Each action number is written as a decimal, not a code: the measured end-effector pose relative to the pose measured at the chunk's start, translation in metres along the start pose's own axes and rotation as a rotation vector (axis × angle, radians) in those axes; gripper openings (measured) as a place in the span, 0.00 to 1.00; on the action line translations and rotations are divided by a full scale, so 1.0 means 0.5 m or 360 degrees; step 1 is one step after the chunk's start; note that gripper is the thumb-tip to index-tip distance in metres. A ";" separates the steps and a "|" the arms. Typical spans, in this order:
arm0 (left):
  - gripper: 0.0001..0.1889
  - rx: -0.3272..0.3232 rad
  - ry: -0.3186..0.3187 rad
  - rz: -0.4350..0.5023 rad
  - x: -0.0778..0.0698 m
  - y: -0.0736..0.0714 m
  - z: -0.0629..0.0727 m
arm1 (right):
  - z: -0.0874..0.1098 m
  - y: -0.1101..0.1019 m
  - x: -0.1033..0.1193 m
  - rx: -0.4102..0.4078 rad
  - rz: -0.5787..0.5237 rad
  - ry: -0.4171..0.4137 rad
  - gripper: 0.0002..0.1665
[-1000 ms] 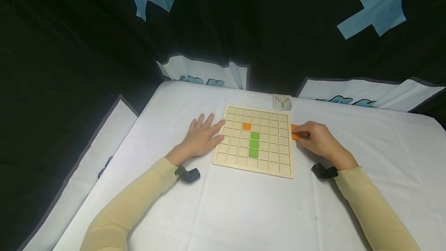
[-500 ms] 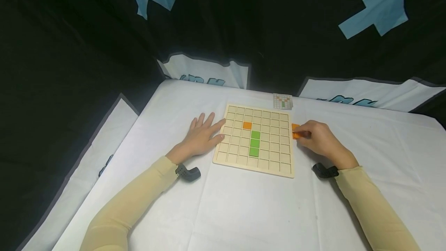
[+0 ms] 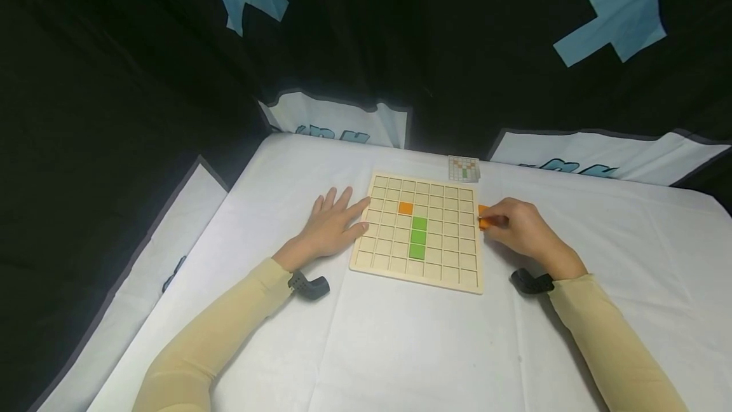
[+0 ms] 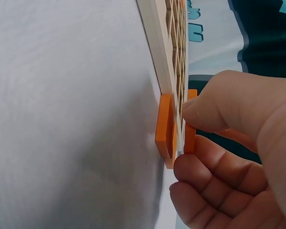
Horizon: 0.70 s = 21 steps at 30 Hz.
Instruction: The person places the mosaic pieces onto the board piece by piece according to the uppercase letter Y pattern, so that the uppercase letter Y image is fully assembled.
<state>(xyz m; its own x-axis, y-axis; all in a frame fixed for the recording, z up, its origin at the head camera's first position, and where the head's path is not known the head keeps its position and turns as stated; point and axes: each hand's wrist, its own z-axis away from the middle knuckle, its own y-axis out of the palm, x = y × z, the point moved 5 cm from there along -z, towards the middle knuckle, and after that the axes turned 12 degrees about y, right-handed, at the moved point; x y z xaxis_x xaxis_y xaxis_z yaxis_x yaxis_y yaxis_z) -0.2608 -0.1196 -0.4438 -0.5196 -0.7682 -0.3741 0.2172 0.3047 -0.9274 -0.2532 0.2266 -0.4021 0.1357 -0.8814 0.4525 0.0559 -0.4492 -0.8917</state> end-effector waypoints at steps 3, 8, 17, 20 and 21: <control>0.34 -0.0004 0.0000 0.0002 0.000 0.001 0.001 | 0.000 -0.001 0.007 0.0000 -0.0008 -0.0017 0.16; 0.34 -0.0009 0.0002 0.0010 0.000 0.001 0.000 | -0.004 -0.001 0.017 -0.0001 -0.0019 -0.0064 0.16; 0.34 -0.0014 0.0004 0.0001 0.003 0.003 0.000 | -0.021 0.002 0.038 0.0022 -0.0047 -0.0108 0.17; 0.34 -0.0011 0.0005 -0.0003 0.001 0.002 0.000 | -0.028 0.006 0.049 0.0046 -0.0062 -0.0112 0.17; 0.34 -0.0010 0.0006 -0.0003 0.001 0.002 0.000 | -0.030 0.007 0.054 0.0055 -0.0068 -0.0111 0.17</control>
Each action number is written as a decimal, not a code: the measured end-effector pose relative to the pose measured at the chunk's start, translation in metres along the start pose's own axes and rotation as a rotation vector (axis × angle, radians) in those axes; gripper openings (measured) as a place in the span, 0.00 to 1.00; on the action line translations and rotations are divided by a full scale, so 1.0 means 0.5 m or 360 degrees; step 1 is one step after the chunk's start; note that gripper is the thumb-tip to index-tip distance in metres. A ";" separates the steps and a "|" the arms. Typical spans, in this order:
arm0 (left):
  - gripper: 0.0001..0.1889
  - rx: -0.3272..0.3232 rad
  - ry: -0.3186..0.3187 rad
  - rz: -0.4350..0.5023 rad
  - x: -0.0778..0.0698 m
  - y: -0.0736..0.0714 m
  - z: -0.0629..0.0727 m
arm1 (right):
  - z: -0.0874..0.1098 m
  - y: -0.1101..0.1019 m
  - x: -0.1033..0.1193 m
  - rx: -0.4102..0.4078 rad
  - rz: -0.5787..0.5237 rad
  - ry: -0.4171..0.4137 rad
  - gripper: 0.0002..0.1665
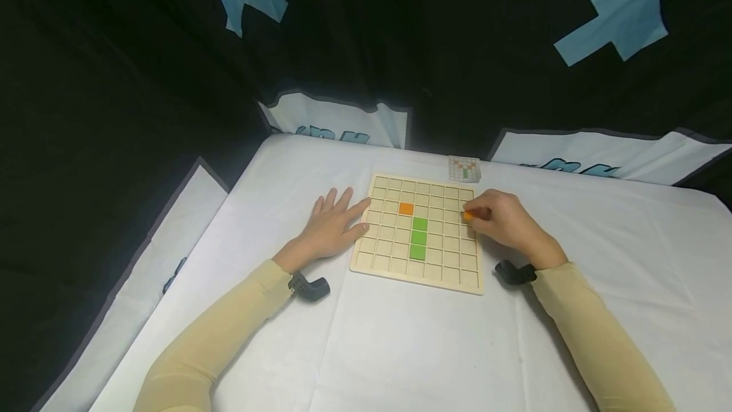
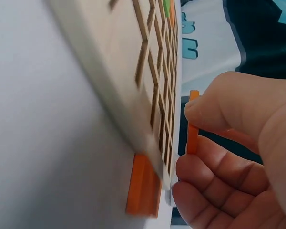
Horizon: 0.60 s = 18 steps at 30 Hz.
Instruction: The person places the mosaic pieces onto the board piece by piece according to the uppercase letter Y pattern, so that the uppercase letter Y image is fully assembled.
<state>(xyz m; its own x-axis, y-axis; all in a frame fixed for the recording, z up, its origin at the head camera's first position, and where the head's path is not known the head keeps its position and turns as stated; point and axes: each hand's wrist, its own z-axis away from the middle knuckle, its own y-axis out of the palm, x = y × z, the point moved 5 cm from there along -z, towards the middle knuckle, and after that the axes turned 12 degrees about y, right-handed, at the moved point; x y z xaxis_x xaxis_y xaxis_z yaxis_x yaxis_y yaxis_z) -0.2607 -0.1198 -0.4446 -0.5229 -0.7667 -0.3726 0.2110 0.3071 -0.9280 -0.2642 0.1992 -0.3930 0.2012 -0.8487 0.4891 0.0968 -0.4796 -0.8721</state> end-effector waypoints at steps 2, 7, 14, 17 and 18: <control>0.34 0.0004 -0.0002 0.0001 -0.001 -0.001 0.001 | -0.006 0.003 0.007 0.0015 -0.0007 -0.0001 0.17; 0.34 0.0000 -0.0001 0.0000 0.000 0.000 -0.001 | -0.019 0.011 0.022 0.0028 -0.0012 -0.0031 0.19; 0.34 -0.0006 0.0010 0.0001 -0.004 -0.002 0.001 | -0.033 0.020 0.041 0.0052 0.0003 -0.0055 0.17; 0.34 -0.0003 0.0011 0.0000 -0.004 -0.003 0.002 | -0.040 0.024 0.052 0.0056 0.0006 -0.0072 0.16; 0.34 -0.0001 0.0010 0.0001 -0.004 -0.003 0.002 | -0.043 0.025 0.057 0.0058 0.0004 -0.0079 0.16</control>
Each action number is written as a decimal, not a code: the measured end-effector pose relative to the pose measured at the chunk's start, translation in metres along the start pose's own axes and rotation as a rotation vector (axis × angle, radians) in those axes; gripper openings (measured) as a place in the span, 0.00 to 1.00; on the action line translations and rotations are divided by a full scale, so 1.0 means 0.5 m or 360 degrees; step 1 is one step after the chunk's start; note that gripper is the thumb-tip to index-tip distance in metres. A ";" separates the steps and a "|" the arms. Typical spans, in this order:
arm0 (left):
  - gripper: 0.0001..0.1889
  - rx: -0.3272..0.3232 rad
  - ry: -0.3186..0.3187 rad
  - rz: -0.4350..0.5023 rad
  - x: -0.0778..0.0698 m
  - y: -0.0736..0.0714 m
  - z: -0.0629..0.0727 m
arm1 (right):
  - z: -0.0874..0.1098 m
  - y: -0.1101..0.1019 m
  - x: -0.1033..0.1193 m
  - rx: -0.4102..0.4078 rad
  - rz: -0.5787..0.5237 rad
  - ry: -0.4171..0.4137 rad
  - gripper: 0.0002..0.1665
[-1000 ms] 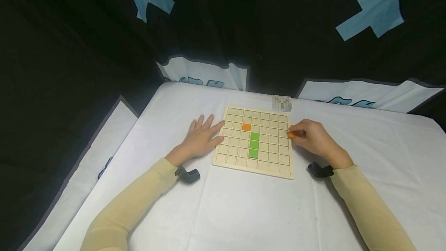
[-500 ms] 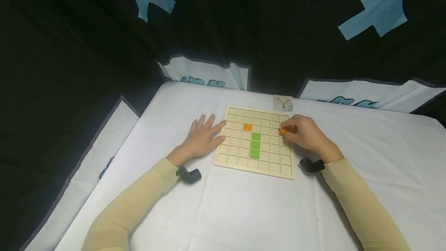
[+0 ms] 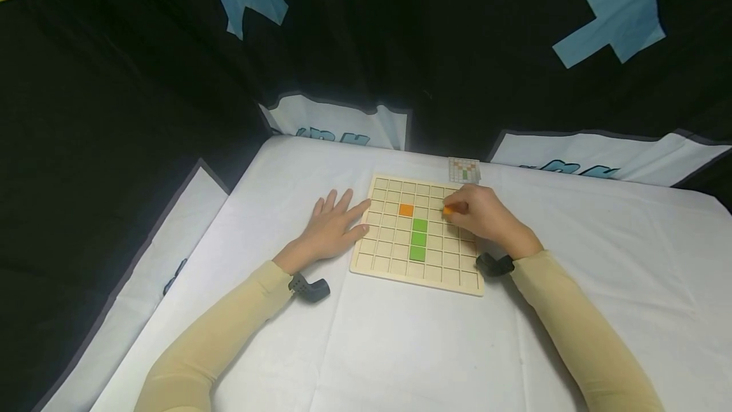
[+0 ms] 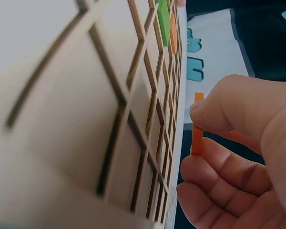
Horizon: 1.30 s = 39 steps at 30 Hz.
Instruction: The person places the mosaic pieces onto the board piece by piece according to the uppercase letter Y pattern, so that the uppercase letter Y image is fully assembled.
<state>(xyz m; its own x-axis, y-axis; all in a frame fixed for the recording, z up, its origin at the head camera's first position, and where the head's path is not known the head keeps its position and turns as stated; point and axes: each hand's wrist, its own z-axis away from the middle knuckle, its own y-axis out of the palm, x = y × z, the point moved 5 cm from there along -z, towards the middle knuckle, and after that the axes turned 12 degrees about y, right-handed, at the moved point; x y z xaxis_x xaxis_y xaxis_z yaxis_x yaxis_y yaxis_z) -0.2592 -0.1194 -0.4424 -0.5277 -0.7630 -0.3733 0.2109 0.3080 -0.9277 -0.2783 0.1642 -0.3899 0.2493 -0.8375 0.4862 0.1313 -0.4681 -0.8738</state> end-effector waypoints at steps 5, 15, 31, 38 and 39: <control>0.33 -0.0003 0.0001 0.0011 0.002 0.000 0.000 | -0.015 0.007 0.018 -0.0009 0.0010 -0.0082 0.15; 0.33 0.0002 0.0000 0.0015 0.001 0.000 0.001 | -0.046 0.025 0.050 0.0029 0.0040 -0.0165 0.14; 0.34 -0.0001 -0.0002 0.0011 0.004 0.002 -0.001 | -0.101 0.044 0.100 0.0118 0.0009 -0.0156 0.15; 0.34 0.0004 -0.0005 0.0007 0.004 0.002 -0.001 | -0.121 0.058 0.124 0.0141 0.0048 -0.0197 0.11; 0.34 0.0006 -0.0005 0.0008 0.004 0.002 -0.002 | -0.124 0.060 0.126 0.0150 0.0047 -0.0196 0.10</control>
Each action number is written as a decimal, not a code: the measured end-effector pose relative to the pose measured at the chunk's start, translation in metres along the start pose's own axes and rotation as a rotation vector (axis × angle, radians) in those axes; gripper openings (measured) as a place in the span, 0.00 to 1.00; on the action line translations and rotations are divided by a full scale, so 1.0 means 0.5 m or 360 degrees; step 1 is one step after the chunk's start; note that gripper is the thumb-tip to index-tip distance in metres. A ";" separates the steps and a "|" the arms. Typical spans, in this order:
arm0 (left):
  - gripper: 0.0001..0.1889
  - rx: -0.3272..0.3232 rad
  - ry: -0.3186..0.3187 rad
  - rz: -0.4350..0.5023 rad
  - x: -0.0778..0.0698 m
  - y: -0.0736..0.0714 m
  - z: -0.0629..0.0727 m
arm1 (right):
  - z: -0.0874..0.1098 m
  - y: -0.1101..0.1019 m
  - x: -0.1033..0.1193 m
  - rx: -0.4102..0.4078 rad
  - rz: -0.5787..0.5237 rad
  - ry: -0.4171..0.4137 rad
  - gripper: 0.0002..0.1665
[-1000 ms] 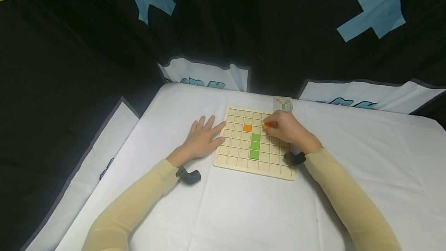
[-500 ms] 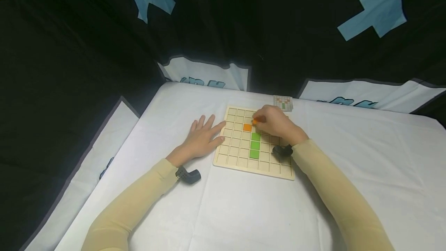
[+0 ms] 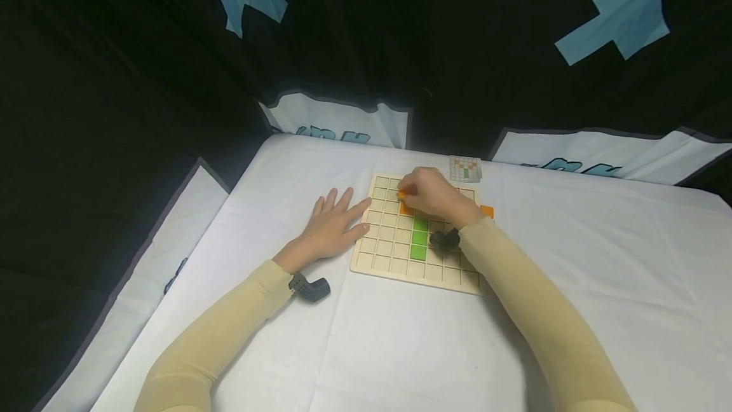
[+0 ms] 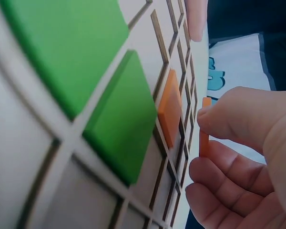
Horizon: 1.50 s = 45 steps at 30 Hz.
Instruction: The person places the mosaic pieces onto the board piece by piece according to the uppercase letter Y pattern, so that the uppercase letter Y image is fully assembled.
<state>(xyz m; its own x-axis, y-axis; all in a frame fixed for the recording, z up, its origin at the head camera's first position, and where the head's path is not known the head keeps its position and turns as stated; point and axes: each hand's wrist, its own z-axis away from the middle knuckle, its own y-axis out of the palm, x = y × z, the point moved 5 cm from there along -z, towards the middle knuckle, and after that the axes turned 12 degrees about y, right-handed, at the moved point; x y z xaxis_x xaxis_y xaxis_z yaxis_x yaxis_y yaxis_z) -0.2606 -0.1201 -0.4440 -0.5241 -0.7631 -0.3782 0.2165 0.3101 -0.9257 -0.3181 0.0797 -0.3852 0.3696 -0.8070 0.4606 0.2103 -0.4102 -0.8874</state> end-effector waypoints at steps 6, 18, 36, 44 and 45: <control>0.33 0.0004 -0.0002 0.0006 0.002 -0.001 0.001 | -0.015 0.012 0.012 0.0067 -0.0017 0.0037 0.06; 0.33 0.0019 -0.0007 -0.0001 -0.003 -0.003 0.002 | -0.033 0.029 0.009 0.0077 0.0011 0.0118 0.10; 0.34 0.0010 0.0005 -0.0009 -0.001 -0.002 0.000 | -0.040 0.034 0.014 0.0107 0.0002 0.0211 0.16; 0.33 -0.0003 0.0025 -0.0001 -0.001 -0.002 0.002 | -0.041 0.037 0.017 0.0110 0.0007 0.0212 0.19; 0.33 -0.0004 0.0026 -0.0001 -0.001 -0.002 0.002 | -0.041 0.038 0.017 0.0109 0.0009 0.0212 0.19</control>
<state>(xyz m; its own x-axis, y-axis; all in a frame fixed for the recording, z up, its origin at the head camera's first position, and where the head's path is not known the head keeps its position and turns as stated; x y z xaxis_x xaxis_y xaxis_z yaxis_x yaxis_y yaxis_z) -0.2597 -0.1206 -0.4429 -0.5375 -0.7541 -0.3773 0.2140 0.3109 -0.9261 -0.3294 0.0565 -0.3983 0.2484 -0.8604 0.4451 0.2714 -0.3793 -0.8846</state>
